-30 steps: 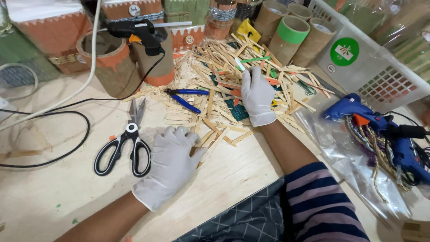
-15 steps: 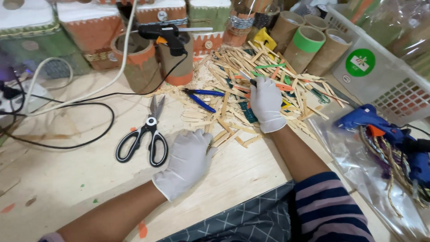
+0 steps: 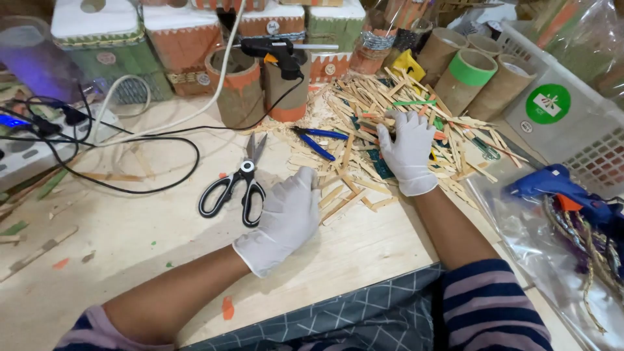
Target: Cutting popsicle sticks to specific lengths and gluing them together to build a craft structure using a hot glue gun.
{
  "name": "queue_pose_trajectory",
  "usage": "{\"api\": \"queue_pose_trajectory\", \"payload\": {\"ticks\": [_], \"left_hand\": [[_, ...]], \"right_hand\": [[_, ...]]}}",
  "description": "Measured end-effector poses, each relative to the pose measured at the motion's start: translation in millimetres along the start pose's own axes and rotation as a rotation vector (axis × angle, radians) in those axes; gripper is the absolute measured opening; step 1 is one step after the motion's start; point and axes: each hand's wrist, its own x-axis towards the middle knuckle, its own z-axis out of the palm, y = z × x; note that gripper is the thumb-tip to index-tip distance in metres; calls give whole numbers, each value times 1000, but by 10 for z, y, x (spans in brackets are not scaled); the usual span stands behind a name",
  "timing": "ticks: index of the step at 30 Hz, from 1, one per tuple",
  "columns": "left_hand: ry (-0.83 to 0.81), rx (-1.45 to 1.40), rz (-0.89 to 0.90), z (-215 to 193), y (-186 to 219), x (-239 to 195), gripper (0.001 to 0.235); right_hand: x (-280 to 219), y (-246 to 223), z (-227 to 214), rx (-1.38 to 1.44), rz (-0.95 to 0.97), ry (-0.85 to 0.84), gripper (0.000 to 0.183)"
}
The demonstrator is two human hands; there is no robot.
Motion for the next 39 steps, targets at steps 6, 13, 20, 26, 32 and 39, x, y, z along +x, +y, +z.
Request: {"api": "queue_pose_trajectory", "payload": {"ticks": [6, 13, 20, 26, 32, 39], "left_hand": [[-109, -107, -287, -294, -568, -12, 20], [-391, 64, -581, -843, -1152, -87, 62], [-494, 70, -565, -1008, -1153, -43, 53], [-372, -272, -611, -735, -1200, -121, 42], [-143, -696, -579, -394, -1339, -153, 37], [153, -1162, -444, -135, -1446, -96, 20]], "right_hand": [[-6, -23, 126, -8, -149, 91, 26], [4, -227, -17, 37, -329, 152, 20], [-184, -540, 52, 108, -497, 42, 25], [-479, -1682, -461, 323, -420, -288, 22], [-355, -2248, -772, 181, -313, -412, 54], [-239, -2520, -795, 23, -286, -487, 54]]}}
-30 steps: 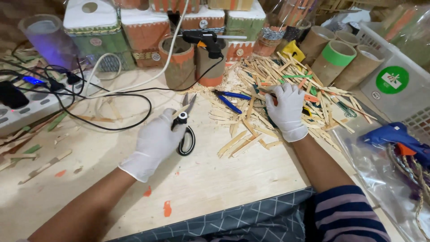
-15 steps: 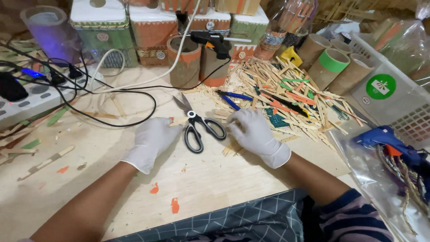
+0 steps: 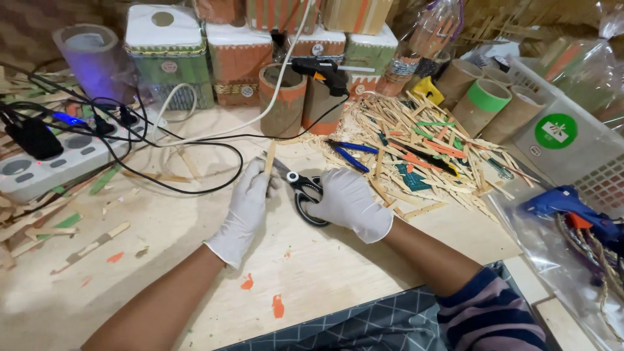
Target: Cutting popsicle sticks to specific lengths and gluing them together to build a craft structure using a hot glue gun.
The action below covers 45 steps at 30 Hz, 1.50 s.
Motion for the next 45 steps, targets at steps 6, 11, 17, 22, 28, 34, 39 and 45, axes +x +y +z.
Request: {"api": "queue_pose_trajectory", "payload": {"ticks": [6, 11, 17, 22, 28, 34, 39, 45], "left_hand": [[4, -289, -13, -36, -75, 55, 17], [94, -270, 69, -60, -33, 37, 22], [94, -211, 127, -32, -107, 147, 41], [51, -225, 90, -63, 259, 12, 31], [205, -168, 115, -275, 243, 132, 23], [296, -230, 108, -367, 43, 269, 24], [226, -256, 96, -161, 321, 19, 43], [251, -327, 65, -55, 448, -168, 51]], "right_hand": [[-34, 287, -79, 10, 154, -214, 57], [-145, 421, -563, 492, 486, -531, 49], [-378, 479, -441, 955, 559, -315, 62], [-238, 289, -193, 965, 376, -126, 59], [-121, 114, 27, 895, 164, -15, 71], [-238, 88, 100, 570, 12, 171, 49], [-173, 165, 214, 464, -36, 232, 50], [-140, 188, 58, 567, -32, 101, 40]]}}
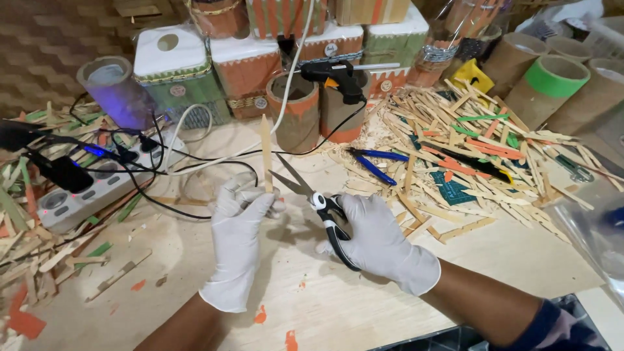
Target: Cutting popsicle sticks to specific lengths and gluing them together to build a craft structure using a hot glue gun.
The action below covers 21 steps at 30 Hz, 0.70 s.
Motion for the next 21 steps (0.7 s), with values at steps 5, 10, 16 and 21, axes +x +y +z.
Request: {"api": "queue_pose_trajectory", "payload": {"ticks": [5, 10, 16, 21], "left_hand": [[-21, 35, -22, -42, -84, 13, 27], [-58, 59, -90, 70, -36, -121, 23], [-80, 88, -73, 39, -135, -89, 23], [-91, 107, -80, 97, -7, -130, 22]], "right_hand": [[-57, -72, -46, 58, 111, -198, 55], [-114, -1, 30, 208, 225, -328, 53], [-101, -92, 85, 395, 324, -437, 38], [-121, -73, 4, 531, 364, -451, 35]]}}
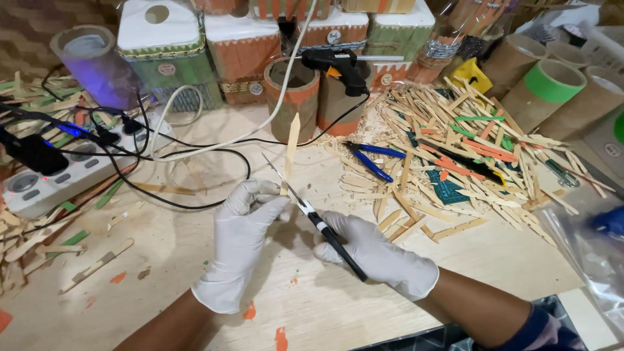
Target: Cutting popsicle sticks to specific lengths and gluing them together to build a craft structure using a hot glue gun.
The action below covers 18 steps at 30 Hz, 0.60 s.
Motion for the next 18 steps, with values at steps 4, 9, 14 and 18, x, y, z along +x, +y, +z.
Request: {"api": "queue_pose_trajectory", "payload": {"ticks": [4, 9, 14, 18], "left_hand": [[35, -24, -48, 64, 214, -95, 11], [23, 4, -90, -38, 54, -13, 34], [-88, 250, 15, 0, 121, -79, 14], [-76, 287, 9, -2, 66, -81, 19]], "right_hand": [[44, 39, -8, -106, 10, 21, 41], [49, 51, 12, -156, 16, 48, 45], [18, 2, 1, -121, 17, 33, 41], [14, -59, 57, -113, 19, 20, 38]]}}
